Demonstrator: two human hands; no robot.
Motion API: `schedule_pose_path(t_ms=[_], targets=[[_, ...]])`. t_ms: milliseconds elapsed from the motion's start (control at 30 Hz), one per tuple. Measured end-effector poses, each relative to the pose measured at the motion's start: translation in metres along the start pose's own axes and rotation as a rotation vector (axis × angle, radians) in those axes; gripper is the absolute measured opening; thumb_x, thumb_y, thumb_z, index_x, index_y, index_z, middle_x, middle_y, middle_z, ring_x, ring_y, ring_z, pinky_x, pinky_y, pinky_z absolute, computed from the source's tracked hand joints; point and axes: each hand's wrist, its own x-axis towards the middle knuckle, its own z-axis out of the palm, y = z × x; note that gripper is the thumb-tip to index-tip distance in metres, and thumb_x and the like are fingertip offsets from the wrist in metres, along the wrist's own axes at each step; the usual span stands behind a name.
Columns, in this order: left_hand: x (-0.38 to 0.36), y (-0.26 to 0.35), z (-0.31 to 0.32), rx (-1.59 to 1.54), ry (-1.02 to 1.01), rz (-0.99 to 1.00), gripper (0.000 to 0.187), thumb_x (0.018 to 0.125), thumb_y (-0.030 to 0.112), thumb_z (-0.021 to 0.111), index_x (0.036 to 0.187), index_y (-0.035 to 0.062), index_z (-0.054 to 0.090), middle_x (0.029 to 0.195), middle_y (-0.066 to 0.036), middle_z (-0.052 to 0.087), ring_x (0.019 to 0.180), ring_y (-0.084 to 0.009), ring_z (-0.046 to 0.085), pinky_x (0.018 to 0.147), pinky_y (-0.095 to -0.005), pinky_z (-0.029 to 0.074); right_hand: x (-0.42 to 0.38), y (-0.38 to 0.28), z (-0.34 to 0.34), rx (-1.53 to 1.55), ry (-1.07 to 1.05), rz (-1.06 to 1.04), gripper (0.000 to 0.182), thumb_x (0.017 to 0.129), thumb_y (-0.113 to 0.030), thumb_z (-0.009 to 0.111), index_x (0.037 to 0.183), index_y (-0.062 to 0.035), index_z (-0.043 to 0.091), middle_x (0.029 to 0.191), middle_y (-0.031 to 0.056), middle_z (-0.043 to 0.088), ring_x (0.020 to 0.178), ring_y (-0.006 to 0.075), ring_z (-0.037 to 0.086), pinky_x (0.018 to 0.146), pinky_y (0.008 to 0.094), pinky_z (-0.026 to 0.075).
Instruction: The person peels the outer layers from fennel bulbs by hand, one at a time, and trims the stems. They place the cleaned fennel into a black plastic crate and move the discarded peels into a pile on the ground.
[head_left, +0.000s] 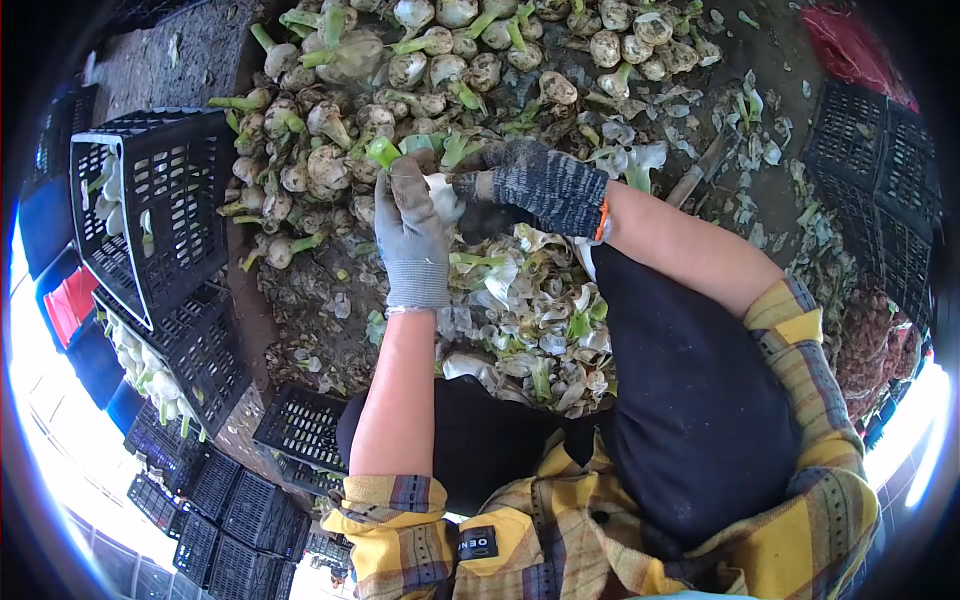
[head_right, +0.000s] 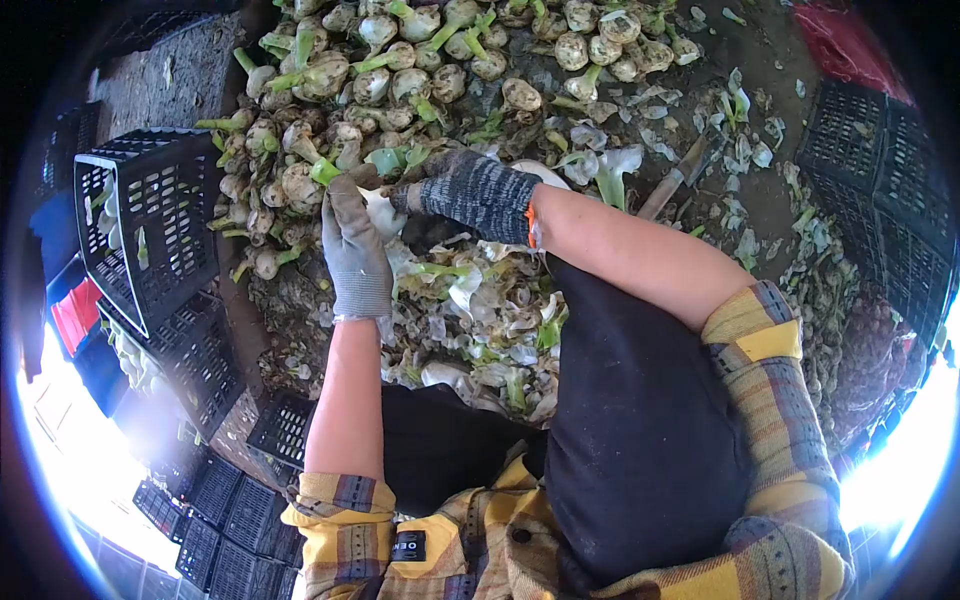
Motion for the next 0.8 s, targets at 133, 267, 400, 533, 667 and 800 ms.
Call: schedule_pose_path(t_ms=[133,267,400,533,667,800], targets=[[0.015,-0.018,-0.017,-0.015,-0.077,0.076,0.035,0.09,0.013,0.046,0.122,0.0007,0.038,0.118,-0.011,0.05,0.101,-0.016,0.052,0.08,-0.0269,0.048,0.003,0.009,-0.004,0.059,-0.017,-0.061,0.029,0.083,-0.01,0.055,0.109,0.0029,0.053,0.09,0.012,0.064,0.08,0.0188,0.064,0.07,0.0303,0.054],[0.011,-0.017,-0.012,-0.04,0.044,0.077,0.035,0.089,0.011,0.045,0.122,-0.0006,0.039,0.116,-0.012,0.051,0.098,-0.0155,0.053,0.082,-0.0272,0.047,0.003,0.01,-0.002,-0.019,0.09,-0.117,0.022,0.083,-0.005,0.054,0.103,0.0032,0.055,0.089,0.0118,0.063,0.078,0.02,0.064,0.07,0.0314,0.054],[0.008,0.003,0.004,-0.042,0.152,0.013,0.031,0.091,0.021,0.048,0.114,0.0004,0.047,0.103,-0.009,0.056,0.086,-0.0154,0.057,0.072,-0.0276,0.049,0.019,0.025,-0.015,-0.104,0.301,-0.169,0.021,0.084,-0.007,0.054,0.102,0.0024,0.052,0.088,0.0138,0.062,0.075,0.0244,0.064,0.07,0.0363,0.055],[0.013,0.013,-0.001,-0.076,0.133,-0.089,0.033,0.092,0.029,0.047,0.11,0.0009,0.05,0.096,-0.01,0.058,0.081,-0.0171,0.059,0.069,-0.028,0.05,0.018,0.031,-0.033,0.14,0.24,-0.028,0.03,0.087,-0.021,0.054,0.107,0.0008,0.049,0.089,0.0153,0.061,0.078,0.0278,0.064,0.07,0.0415,0.055],[0.01,0.016,-0.001,-0.088,0.04,-0.114,0.038,0.093,0.034,0.043,0.109,0.0009,0.051,0.095,-0.011,0.058,0.081,-0.0175,0.058,0.071,-0.0289,0.05,0.008,0.013,-0.005,0.396,0.048,0.067,0.044,0.088,-0.039,0.051,0.109,-0.0002,0.052,0.094,0.0155,0.061,0.081,0.0274,0.064,0.071,0.0407,0.055],[0.01,0.005,0.001,0.047,0.002,-0.054,0.039,0.093,0.034,0.042,0.108,-0.0004,0.05,0.098,-0.009,0.057,0.083,-0.016,0.057,0.073,-0.0268,0.048,0.006,0.01,-0.001,0.305,-0.045,-0.079,0.042,0.087,-0.033,0.053,0.111,0.0004,0.052,0.099,0.0158,0.061,0.084,0.026,0.063,0.074,0.0383,0.054]])
